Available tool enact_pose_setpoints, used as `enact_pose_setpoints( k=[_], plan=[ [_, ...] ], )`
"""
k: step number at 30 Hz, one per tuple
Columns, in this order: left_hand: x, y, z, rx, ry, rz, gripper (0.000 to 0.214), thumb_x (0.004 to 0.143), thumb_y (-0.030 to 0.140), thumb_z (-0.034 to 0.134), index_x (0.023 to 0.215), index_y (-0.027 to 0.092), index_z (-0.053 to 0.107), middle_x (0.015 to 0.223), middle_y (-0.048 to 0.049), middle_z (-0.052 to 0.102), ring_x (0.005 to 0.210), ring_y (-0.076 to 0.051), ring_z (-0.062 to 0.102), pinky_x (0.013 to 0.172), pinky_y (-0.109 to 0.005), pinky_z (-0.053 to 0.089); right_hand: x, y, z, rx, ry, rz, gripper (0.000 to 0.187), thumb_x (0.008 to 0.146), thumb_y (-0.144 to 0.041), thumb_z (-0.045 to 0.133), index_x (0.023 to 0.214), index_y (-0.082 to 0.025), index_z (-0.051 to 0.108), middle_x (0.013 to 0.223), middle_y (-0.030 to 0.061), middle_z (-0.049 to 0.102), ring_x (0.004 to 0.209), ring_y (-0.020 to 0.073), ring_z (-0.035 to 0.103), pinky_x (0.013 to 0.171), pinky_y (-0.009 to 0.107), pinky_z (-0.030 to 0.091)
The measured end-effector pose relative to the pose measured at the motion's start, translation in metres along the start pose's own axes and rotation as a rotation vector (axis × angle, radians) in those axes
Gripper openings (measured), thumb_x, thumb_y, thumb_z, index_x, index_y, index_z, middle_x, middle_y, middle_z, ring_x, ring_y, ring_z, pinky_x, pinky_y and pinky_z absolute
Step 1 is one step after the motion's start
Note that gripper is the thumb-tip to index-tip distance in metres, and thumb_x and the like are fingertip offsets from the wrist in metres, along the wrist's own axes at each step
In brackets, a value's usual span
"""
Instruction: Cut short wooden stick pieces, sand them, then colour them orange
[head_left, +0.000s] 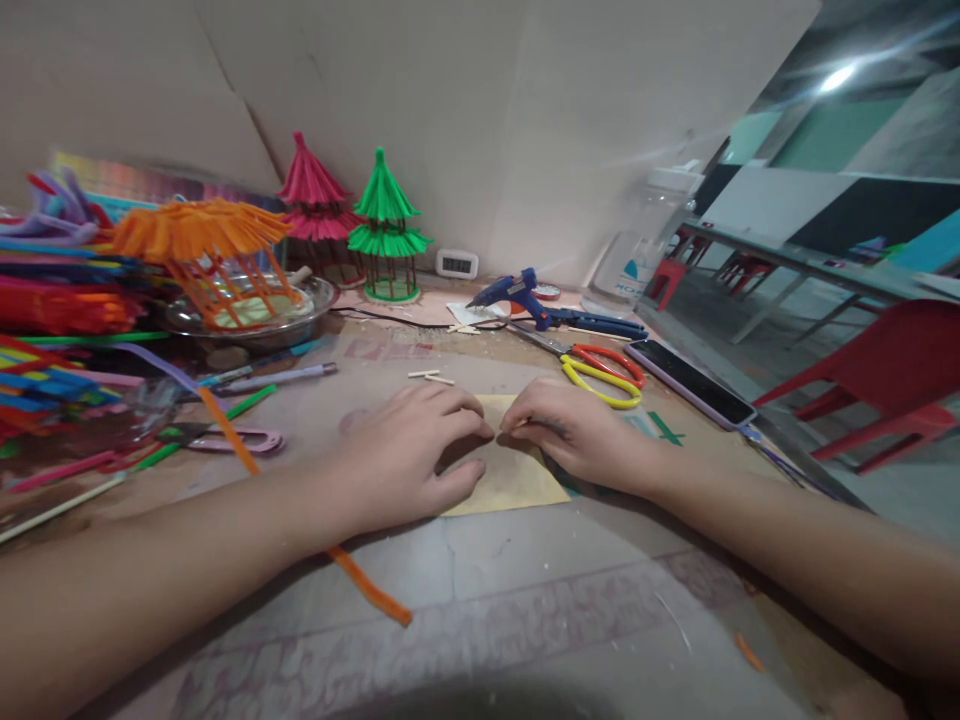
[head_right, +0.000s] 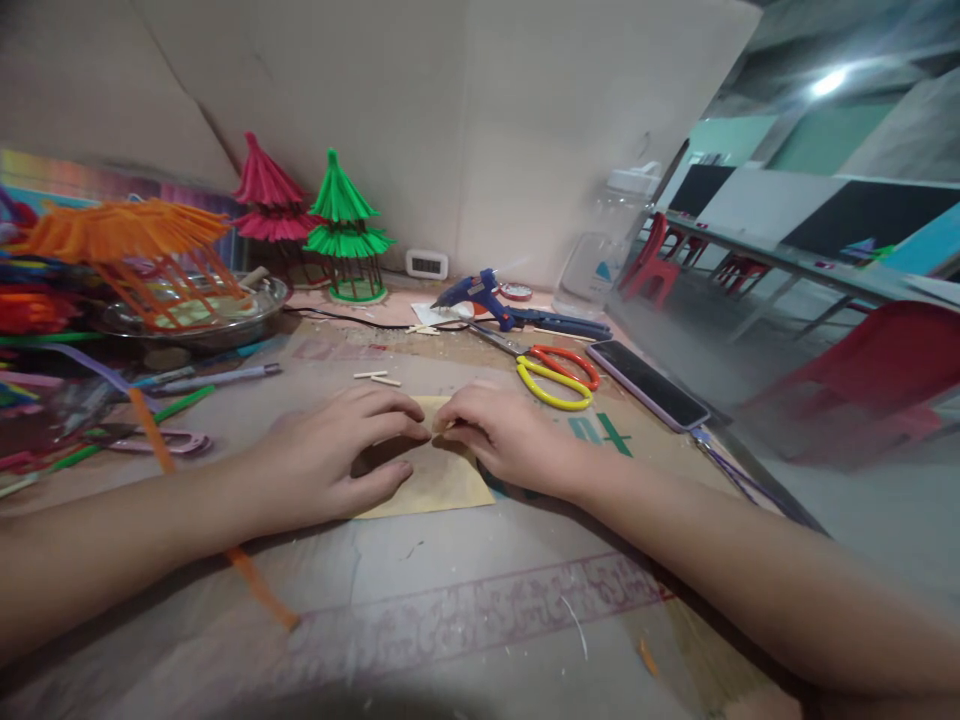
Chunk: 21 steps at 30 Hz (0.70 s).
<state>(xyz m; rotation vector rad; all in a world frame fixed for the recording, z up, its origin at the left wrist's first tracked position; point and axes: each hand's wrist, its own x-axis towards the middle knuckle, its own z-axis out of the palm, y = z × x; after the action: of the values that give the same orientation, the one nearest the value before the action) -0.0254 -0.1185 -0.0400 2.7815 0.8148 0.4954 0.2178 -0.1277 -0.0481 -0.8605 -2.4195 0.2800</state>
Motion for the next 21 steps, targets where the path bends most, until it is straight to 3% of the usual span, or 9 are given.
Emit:
enact_pose_setpoints(
  k=[6,13,17,21],
  plan=[
    [0.000,0.000,-0.001,-0.011,-0.002,0.004,0.028,0.090,0.033,0.057,0.111,0.021,0.070,0.114,-0.0070,0.068,0.111,-0.028,0.060,0.100,-0.047,0.046,0.001,0.002,-0.001,-0.021,0.005,-0.037,0.015,0.101,-0.020,0.054,0.092,-0.019,0.067,0.087,0.0053,0.070,0.084,0.0185,0.062,0.079,0.032,0.047],
    [-0.001,0.000,0.000,-0.010,0.008,0.010,0.027,0.090,0.031,0.057,0.110,0.020,0.071,0.113,-0.0072,0.068,0.110,-0.027,0.061,0.100,-0.047,0.047,0.002,-0.003,-0.001,-0.219,-0.024,-0.072,0.022,0.101,-0.018,0.047,0.086,-0.017,0.064,0.082,0.0073,0.067,0.080,0.0210,0.056,0.074,0.034,0.043],
    [-0.001,0.000,0.000,-0.016,0.009,0.012,0.027,0.089,0.030,0.057,0.109,0.020,0.071,0.113,-0.0077,0.068,0.111,-0.028,0.061,0.098,-0.047,0.047,0.003,-0.012,-0.001,-0.188,-0.064,-0.080,0.022,0.100,-0.016,0.047,0.086,-0.018,0.064,0.081,0.0065,0.067,0.079,0.0198,0.056,0.075,0.033,0.043],
    [0.001,0.001,-0.001,-0.002,-0.003,0.002,0.026,0.088,0.030,0.058,0.107,0.019,0.071,0.112,-0.0080,0.068,0.109,-0.029,0.062,0.098,-0.047,0.047,0.008,-0.006,-0.001,-0.193,-0.048,-0.098,0.021,0.099,-0.017,0.050,0.085,-0.018,0.065,0.080,0.0062,0.068,0.079,0.0200,0.057,0.074,0.034,0.041]
  ],
)
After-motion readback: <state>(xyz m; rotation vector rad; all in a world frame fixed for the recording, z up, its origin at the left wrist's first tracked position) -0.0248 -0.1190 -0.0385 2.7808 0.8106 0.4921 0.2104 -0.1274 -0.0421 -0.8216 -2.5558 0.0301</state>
